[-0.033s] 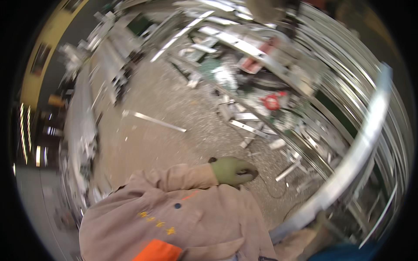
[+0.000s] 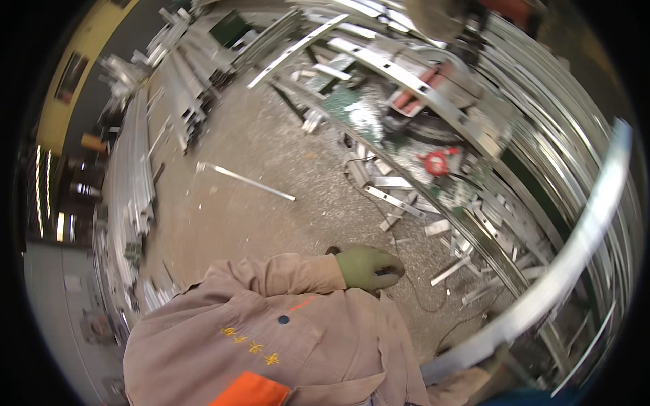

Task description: The person uses a chop saw to cut aluminum profiles into shorter pieces. They repeatedly pick up profiles, position them on the saw, cut them, and place the cut pieces aside in a pile.

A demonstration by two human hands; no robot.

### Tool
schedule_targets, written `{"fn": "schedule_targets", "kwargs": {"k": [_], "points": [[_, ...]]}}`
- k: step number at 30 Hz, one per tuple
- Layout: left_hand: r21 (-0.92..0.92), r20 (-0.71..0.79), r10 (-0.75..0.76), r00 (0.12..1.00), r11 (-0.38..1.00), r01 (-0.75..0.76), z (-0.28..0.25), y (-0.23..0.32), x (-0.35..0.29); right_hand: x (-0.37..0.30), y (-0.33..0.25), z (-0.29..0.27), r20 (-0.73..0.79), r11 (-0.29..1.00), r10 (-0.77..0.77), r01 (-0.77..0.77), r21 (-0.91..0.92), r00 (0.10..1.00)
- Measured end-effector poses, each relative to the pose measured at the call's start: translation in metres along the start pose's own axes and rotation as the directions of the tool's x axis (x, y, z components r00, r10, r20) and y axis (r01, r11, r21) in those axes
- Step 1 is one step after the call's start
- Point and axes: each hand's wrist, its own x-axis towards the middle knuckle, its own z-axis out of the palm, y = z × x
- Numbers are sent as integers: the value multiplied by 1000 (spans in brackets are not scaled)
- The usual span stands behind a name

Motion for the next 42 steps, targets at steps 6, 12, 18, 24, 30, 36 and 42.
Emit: {"fn": "schedule_targets", "kwargs": {"k": [6, 12, 18, 24, 30, 36, 42], "points": [[-44, -65, -121, 990, 992, 119, -19, -68, -69, -81, -21, 63, 60, 933, -128, 141, -331, 990], [-206, -229, -170, 958, 971, 123, -76, -138, -191, -168, -22, 221, 352, 808, -130, 305, -503, 927], [-456, -360, -134, 923, 889, -48, -189, -187, -344, -272, 21, 421, 683, 675, 14, 497, -545, 730], [-606, -782, -99, 615, 348, -715, -265, -232, -470, -377, 84, 608, 877, 606, 297, 635, -479, 378], [-525, -533, -670, 517, -217, -823, -266, -370, -585, -447, 196, 775, 758, 592, 651, 599, -540, 40], [-327, -563, -777, 280, -101, -939, -314, -491, -693, -493, 271, 963, 516, 479, 843, 653, -588, -153], [-156, -520, -853, -49, 151, -976, -448, -588, -831, -598, 347, 1219, 318, 495, 860, 805, -328, -400]]}}
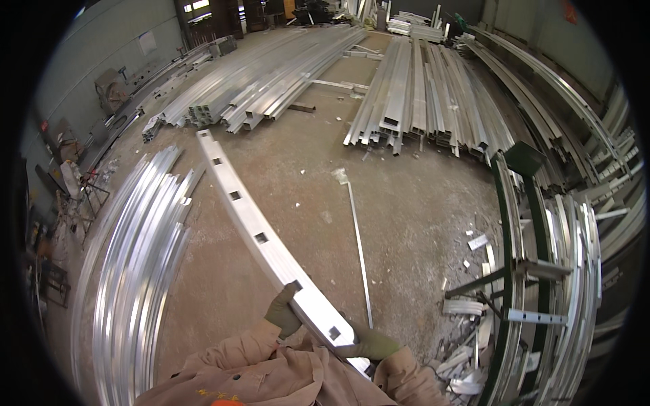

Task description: The person uses a chop saw to cut aluminum profiles into shorter pieces. They repeatedly pick up profiles, position them on the saw, cut them, and place the cut pieces aside in a pile.

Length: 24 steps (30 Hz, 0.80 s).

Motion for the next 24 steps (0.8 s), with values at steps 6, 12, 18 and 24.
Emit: {"fn": "schedule_targets", "kwargs": {"k": [6, 12, 18, 24], "points": [[-85, 16, 191, 981, 978, -189, 35, 124, 82, 151, -184, -103, 328, 967, 74, 12, -253, 942], [-140, -43, 476, 879, 868, -476, 30, 246, 194, 344, -335, -178, 389, 695, 191, 156, -702, 901], [28, -63, 795, 603, 605, -795, 11, 469, 365, 573, -454, -222, 351, 283, -524, 547, -788, 776], [299, -82, 941, 328, 337, -893, -21, 730, 499, 763, -563, -346, -87, 522, -613, 320, -791, 785]]}}
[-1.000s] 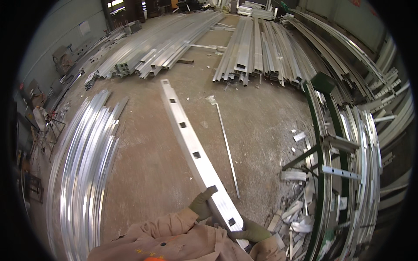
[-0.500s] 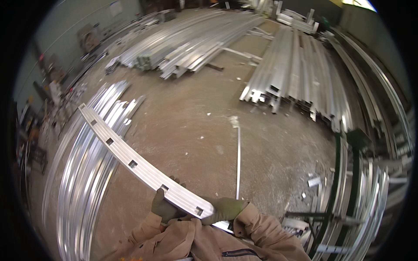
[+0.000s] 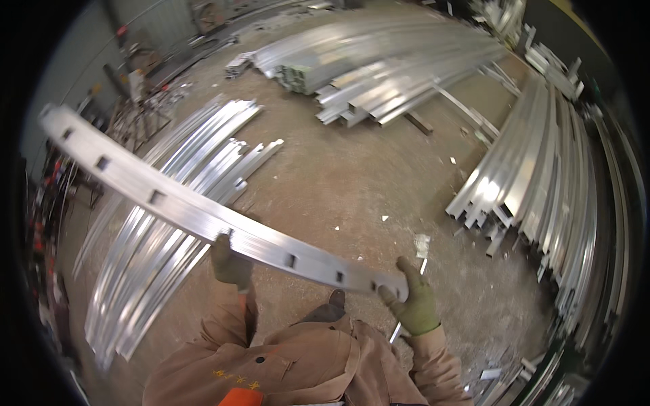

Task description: The person uses a chop saw to cut aluminum profiles into shorter pieces. They repeatedly pick up profiles, position them on the saw, cut them, and place the cut pieces aside in a pile.

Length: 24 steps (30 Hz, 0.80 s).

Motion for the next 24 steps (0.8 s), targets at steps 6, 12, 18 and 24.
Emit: {"fn": "schedule_targets", "kwargs": {"k": [6, 12, 18, 24], "points": [[259, 47, 148, 988, 953, -155, 30, -95, 241, 85, 219, -18, -33, 799, 600, -600, -36, 800], [744, 28, 102, 994, 663, -89, 74, -216, 430, 152, 452, 8, 178, 403, 903, -915, -31, 392], [981, 153, -98, 983, 137, -139, 188, -410, 563, 331, 625, -39, 367, 251, 921, -920, -302, 131], [917, -337, -630, 700, -53, 394, 302, -609, 640, 632, 701, -210, 207, 492, 856, -869, -52, 473]]}}
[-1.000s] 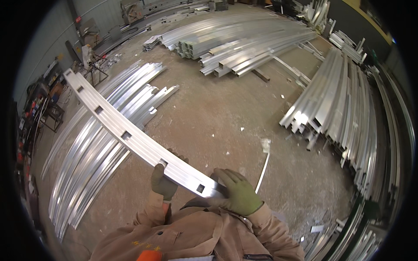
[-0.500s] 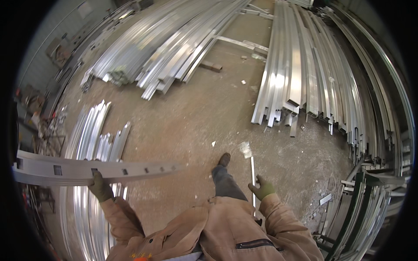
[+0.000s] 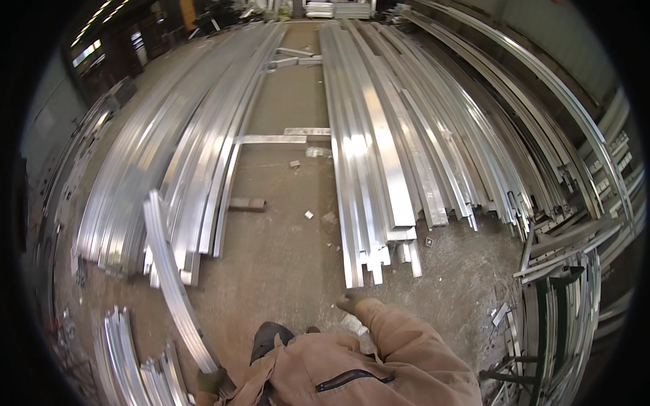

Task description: The person uses a chop saw to cut aluminum profiles into shorter pieces. They repeatedly pick up profiles, position them on the saw, cut them, and place the cut pieces aside in a pile.

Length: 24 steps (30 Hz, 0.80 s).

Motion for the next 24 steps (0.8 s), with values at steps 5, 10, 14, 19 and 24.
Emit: {"fn": "schedule_targets", "kwargs": {"k": [5, 10, 14, 19, 24], "points": [[-23, 258, -162, 953, 985, 173, 103, 88, 183, 155, -111, -150, -79, 977, -31, 47, 207, 996], [69, 387, -184, 903, 983, 171, 164, 252, 382, 286, -151, -241, -78, 972, 230, -224, 72, 970], [11, 514, -75, 855, 997, 81, 188, 425, 507, 345, -163, -289, 278, 913, 106, 17, -406, 955], [233, 430, -165, 888, 970, 67, 231, 616, 648, 483, -161, -315, 43, 766, 547, -521, 377, 836], [204, 406, -280, 870, 956, 213, 340, 778, 804, 694, -173, -407, 303, 919, 296, -357, 170, 906]]}}
